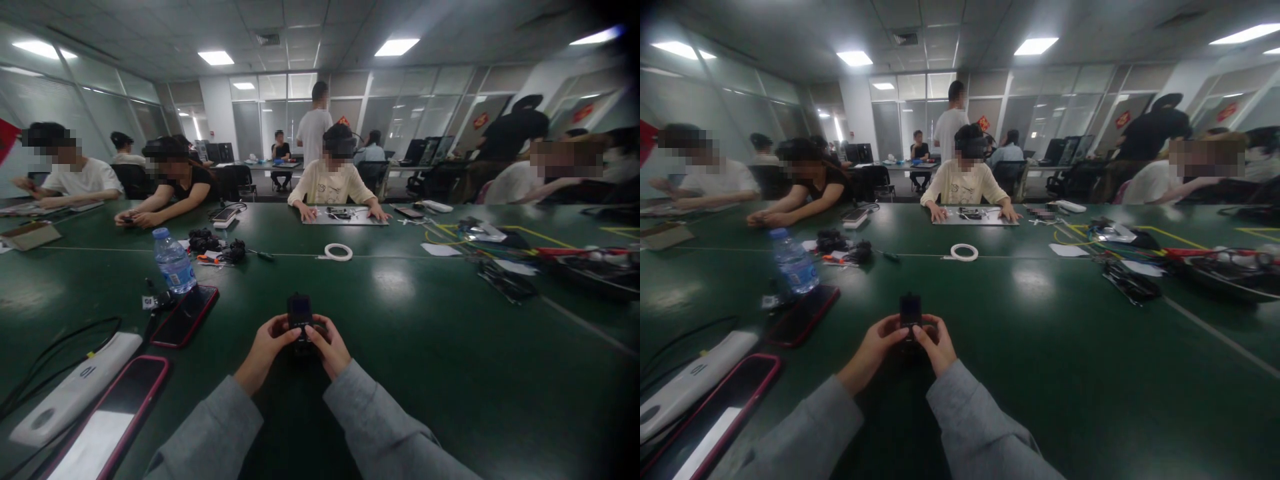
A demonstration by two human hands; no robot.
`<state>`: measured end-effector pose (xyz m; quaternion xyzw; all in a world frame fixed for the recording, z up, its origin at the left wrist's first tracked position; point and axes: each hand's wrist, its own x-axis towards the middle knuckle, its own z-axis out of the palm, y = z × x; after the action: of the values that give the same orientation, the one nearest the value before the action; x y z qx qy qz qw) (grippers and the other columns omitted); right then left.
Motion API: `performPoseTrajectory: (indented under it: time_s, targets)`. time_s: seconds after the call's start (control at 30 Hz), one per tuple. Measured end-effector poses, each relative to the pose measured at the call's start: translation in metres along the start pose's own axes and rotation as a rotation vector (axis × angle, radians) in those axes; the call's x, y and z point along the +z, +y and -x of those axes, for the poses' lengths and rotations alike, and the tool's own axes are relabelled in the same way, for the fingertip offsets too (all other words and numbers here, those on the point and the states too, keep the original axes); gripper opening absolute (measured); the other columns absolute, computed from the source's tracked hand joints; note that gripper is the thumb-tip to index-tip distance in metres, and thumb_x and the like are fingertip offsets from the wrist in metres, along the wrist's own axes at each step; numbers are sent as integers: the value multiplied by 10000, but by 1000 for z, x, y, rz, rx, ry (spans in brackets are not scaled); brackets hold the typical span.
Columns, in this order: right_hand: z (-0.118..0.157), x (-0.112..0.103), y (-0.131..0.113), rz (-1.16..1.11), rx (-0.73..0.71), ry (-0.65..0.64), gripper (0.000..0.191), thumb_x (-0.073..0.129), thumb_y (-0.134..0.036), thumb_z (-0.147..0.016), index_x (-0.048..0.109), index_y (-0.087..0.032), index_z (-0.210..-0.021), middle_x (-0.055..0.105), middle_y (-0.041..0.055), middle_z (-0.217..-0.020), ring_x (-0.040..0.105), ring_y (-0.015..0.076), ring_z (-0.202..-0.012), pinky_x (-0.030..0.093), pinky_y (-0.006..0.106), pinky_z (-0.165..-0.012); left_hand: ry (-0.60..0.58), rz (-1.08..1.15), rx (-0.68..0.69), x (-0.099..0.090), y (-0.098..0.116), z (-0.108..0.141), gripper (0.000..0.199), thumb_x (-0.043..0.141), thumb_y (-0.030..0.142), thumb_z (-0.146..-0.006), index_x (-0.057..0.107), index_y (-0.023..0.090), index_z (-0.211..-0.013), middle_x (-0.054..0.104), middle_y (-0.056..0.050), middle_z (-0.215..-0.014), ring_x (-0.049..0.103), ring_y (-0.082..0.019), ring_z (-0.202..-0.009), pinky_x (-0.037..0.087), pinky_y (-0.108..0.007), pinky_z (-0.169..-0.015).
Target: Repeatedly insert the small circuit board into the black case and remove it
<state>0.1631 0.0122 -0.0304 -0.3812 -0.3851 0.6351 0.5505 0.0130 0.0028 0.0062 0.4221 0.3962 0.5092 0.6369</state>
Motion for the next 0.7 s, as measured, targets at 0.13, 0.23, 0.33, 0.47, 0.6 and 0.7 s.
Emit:
performPoseTrajectory:
  time_s: [0.13, 0.23, 0.33, 0.47, 0.6, 0.7]
  targets:
    - [0, 0, -3, -75, 40, -9, 587, 781, -422, -613, 464, -171, -1038, 604, 42, -853, 588, 160, -744, 451, 283, -676, 17, -9, -2, 1, 2, 2, 531, 757, 287, -617, 595, 139, -1101, 620, -146, -1111, 572, -251, -1034, 391, -402, -938]
    - [0, 1, -5, -95, 73, -10, 615, 795, -422, -587, 458, -164, -1032, 610, 49, -848, 594, 166, -732, 458, 292, -669, 40, 4, -3, 1, -1, 1, 530, 764, 285, -606, 602, 141, -1089, 627, -144, -1098, 578, -252, -1022, 395, -404, -933]
    - [0, 1, -5, -64, 86, 7, 619, 792, -439, -580, 457, -161, -1021, 613, 54, -845, 596, 168, -723, 460, 294, -658, 39, 14, 1, 1, -2, 1, 503, 753, 272, -623, 600, 141, -1085, 627, -138, -1102, 577, -243, -1024, 392, -392, -938]
    - [0, 1, -5, -21, 101, 50, 639, 792, -466, -559, 463, -162, -1014, 615, 54, -833, 597, 169, -701, 458, 290, -638, 38, 24, 8, 1, 0, 3, 481, 745, 268, -634, 603, 137, -1075, 624, -138, -1108, 576, -241, -1024, 385, -390, -941]
    - [2, 2, -6, -51, 103, 46, 635, 802, -463, -547, 454, -178, -995, 612, 29, -789, 595, 165, -677, 458, 274, -613, 34, 16, 3, 0, 0, 2, 497, 751, 282, -622, 602, 140, -1074, 631, -137, -1080, 581, -242, -1004, 385, -396, -931]
    - [2, 2, -5, -31, 68, 42, 617, 793, -473, -563, 449, -177, -981, 609, 25, -763, 592, 164, -660, 457, 274, -597, 41, 4, -7, -1, -3, 1, 504, 757, 284, -615, 592, 137, -1068, 636, -130, -1050, 587, -235, -978, 396, -388, -913]
